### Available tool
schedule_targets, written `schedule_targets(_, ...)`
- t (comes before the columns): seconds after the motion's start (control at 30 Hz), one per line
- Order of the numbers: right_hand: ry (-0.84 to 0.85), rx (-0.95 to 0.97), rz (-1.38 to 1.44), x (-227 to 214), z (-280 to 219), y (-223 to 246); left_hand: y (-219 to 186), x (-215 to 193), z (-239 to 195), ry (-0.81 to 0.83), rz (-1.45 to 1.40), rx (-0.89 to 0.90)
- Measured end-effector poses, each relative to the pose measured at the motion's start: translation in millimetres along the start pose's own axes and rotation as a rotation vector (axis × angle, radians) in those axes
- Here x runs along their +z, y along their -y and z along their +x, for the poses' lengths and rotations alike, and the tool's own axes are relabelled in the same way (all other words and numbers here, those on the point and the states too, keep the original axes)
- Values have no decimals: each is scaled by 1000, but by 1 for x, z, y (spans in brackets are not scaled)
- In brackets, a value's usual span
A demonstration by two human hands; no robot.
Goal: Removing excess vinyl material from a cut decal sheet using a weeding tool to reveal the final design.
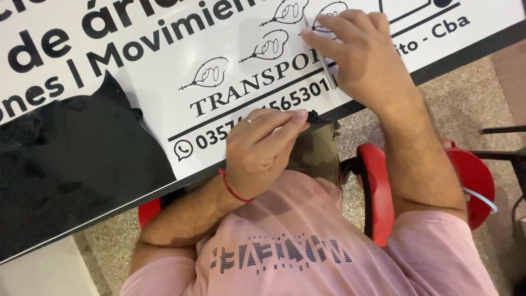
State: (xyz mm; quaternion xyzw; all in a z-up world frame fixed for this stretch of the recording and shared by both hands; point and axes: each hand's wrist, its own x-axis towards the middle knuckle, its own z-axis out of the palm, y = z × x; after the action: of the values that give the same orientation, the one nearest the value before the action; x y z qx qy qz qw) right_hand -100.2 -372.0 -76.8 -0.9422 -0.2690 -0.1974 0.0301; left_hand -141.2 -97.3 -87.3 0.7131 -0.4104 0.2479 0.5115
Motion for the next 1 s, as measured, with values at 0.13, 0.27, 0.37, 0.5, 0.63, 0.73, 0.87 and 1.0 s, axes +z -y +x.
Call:
schedule_targets(0.13, -182, 274, 981, -21, -31, 45, 10, 5, -11, 75, 76, -22)
schedule_targets(0.27, -101, 378, 1271, -26, -47, 75, -4, 6, 1, 170, -19, -268)
schedule_targets(0.37, -310, 396, 1155, -10, -54, 89, -9, 13, -1, 79, -256, -266)
schedule_targets(0.5, -657, 440, 935, 7, -58, 102, -14, 32, -24, 55, -447, -358)
schedule_targets(0.63, -679, 309, 695, -5, -55, 123, 0, 32, -18, -29, -241, 12)
schedule_targets(0.73, -418, 414, 942, -30, -63, 125, 0, 5, 14, 41, -32, 245)
schedule_targets(0.87, -206, 338, 1625, -33, -75, 97, -8, 0, 30, 184, -371, 259)
schedule_targets(1.0, -313, 387, 2081, -11, -71, 120, -11, 22, 8, 108, -602, 131)
